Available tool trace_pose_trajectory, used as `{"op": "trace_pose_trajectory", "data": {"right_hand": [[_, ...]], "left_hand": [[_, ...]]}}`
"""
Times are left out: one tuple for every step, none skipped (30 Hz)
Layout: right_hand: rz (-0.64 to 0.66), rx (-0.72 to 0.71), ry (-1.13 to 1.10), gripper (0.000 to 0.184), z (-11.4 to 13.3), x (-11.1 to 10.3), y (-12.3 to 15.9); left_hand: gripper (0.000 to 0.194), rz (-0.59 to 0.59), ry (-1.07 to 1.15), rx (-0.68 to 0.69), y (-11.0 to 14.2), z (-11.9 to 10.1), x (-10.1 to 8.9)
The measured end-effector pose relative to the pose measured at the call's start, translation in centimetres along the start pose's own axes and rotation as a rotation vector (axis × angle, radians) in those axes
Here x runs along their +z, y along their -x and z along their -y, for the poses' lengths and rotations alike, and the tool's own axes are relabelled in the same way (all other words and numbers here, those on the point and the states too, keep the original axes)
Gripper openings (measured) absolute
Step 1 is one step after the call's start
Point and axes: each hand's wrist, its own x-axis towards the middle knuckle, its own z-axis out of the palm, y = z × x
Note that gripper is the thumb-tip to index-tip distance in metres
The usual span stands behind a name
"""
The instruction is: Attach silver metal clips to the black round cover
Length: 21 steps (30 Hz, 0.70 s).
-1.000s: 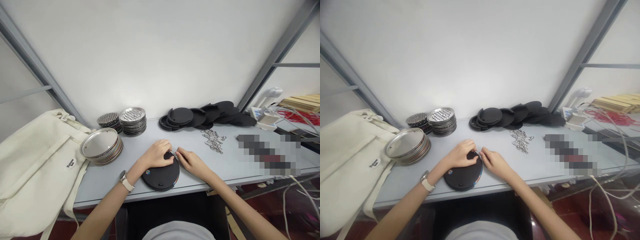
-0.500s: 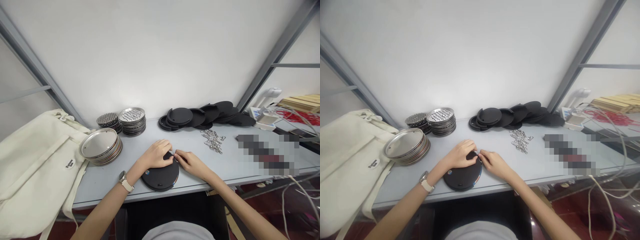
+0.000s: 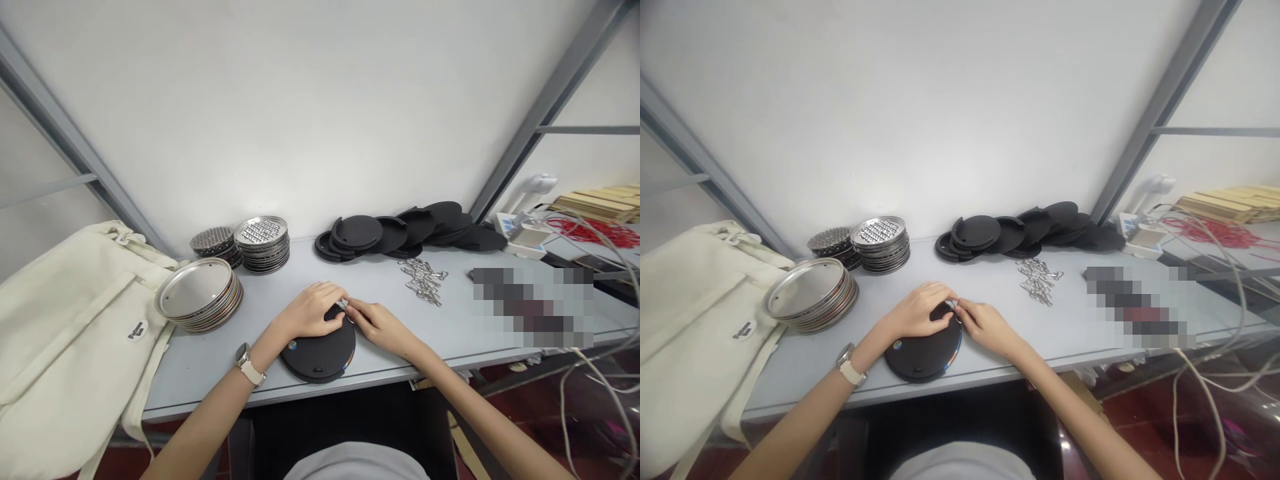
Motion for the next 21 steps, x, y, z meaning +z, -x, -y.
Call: {"op": "trace_pose_trajectory", "data": {"right_hand": [[-0.003, 0.004, 0.007, 0.031, -0.01, 0.01, 0.00], [-0.005, 0.009, 0.013, 0.031, -0.02, 0.03, 0.01], [-0.003, 0.014, 0.016, 0.031, -0.04, 0.03, 0.02], [-0.002, 0.018, 0.015, 0.031, -0.04, 0.03, 0.04], [0.000, 0.020, 0.014, 0.031, -0.05, 0.03, 0.06], [0.002, 0.019, 0.012, 0.031, -0.04, 0.04, 0.08], [0.002, 0.016, 0.013, 0.030, -0.04, 0.04, 0.11], [0.001, 0.012, 0.015, 0.029, -0.05, 0.05, 0.13], [-0.001, 0.007, 0.018, 0.027, -0.05, 0.07, 0.15], [-0.002, 0.004, 0.019, 0.024, -0.07, 0.09, 0.16], [0.000, 0.001, 0.020, 0.021, -0.08, 0.11, 0.17], [0.002, -0.001, 0.022, 0.019, -0.10, 0.13, 0.17], [0.005, -0.002, 0.025, 0.017, -0.11, 0.14, 0.16], [0.007, -0.004, 0.032, 0.016, -0.12, 0.15, 0.16], [0.009, -0.005, 0.041, 0.016, -0.13, 0.15, 0.15], [0.009, -0.006, 0.050, 0.016, -0.13, 0.15, 0.14], [0.010, -0.007, 0.058, 0.017, -0.13, 0.16, 0.13], [0.008, -0.008, 0.062, 0.017, -0.13, 0.16, 0.13], [0.005, -0.008, 0.065, 0.018, -0.13, 0.18, 0.13], [0.002, -0.009, 0.065, 0.019, -0.13, 0.19, 0.13], [-0.002, -0.009, 0.063, 0.019, -0.14, 0.22, 0.13]], "left_hand": [[0.020, -0.003, 0.009, -0.007, 0.01, 0.01, 0.01], [0.021, -0.005, 0.015, -0.014, 0.02, 0.01, 0.02], [0.022, -0.007, 0.020, -0.019, 0.03, 0.02, 0.04], [0.022, -0.007, 0.022, -0.023, 0.04, 0.02, 0.06], [0.022, -0.008, 0.023, -0.025, 0.04, 0.02, 0.07], [0.021, -0.009, 0.024, -0.025, 0.04, 0.03, 0.08], [0.021, -0.011, 0.026, -0.025, 0.03, 0.03, 0.09], [0.021, -0.011, 0.027, -0.025, 0.03, 0.04, 0.10], [0.021, -0.011, 0.029, -0.024, 0.03, 0.04, 0.10], [0.021, -0.010, 0.031, -0.024, 0.03, 0.05, 0.10], [0.021, -0.010, 0.034, -0.023, 0.02, 0.06, 0.09], [0.021, -0.009, 0.037, -0.023, 0.02, 0.07, 0.09], [0.021, -0.008, 0.042, -0.024, 0.02, 0.08, 0.08], [0.021, -0.007, 0.047, -0.025, 0.01, 0.09, 0.07], [0.021, -0.006, 0.052, -0.025, 0.01, 0.09, 0.07], [0.021, -0.005, 0.057, -0.025, 0.00, 0.09, 0.06], [0.021, -0.004, 0.061, -0.024, -0.01, 0.09, 0.04], [0.021, -0.004, 0.064, -0.023, -0.02, 0.08, 0.03], [0.021, -0.003, 0.065, -0.023, -0.03, 0.06, 0.02], [0.020, -0.003, 0.066, -0.025, -0.04, 0.04, 0.01], [0.020, -0.003, 0.068, -0.027, -0.04, 0.02, 0.00]]}}
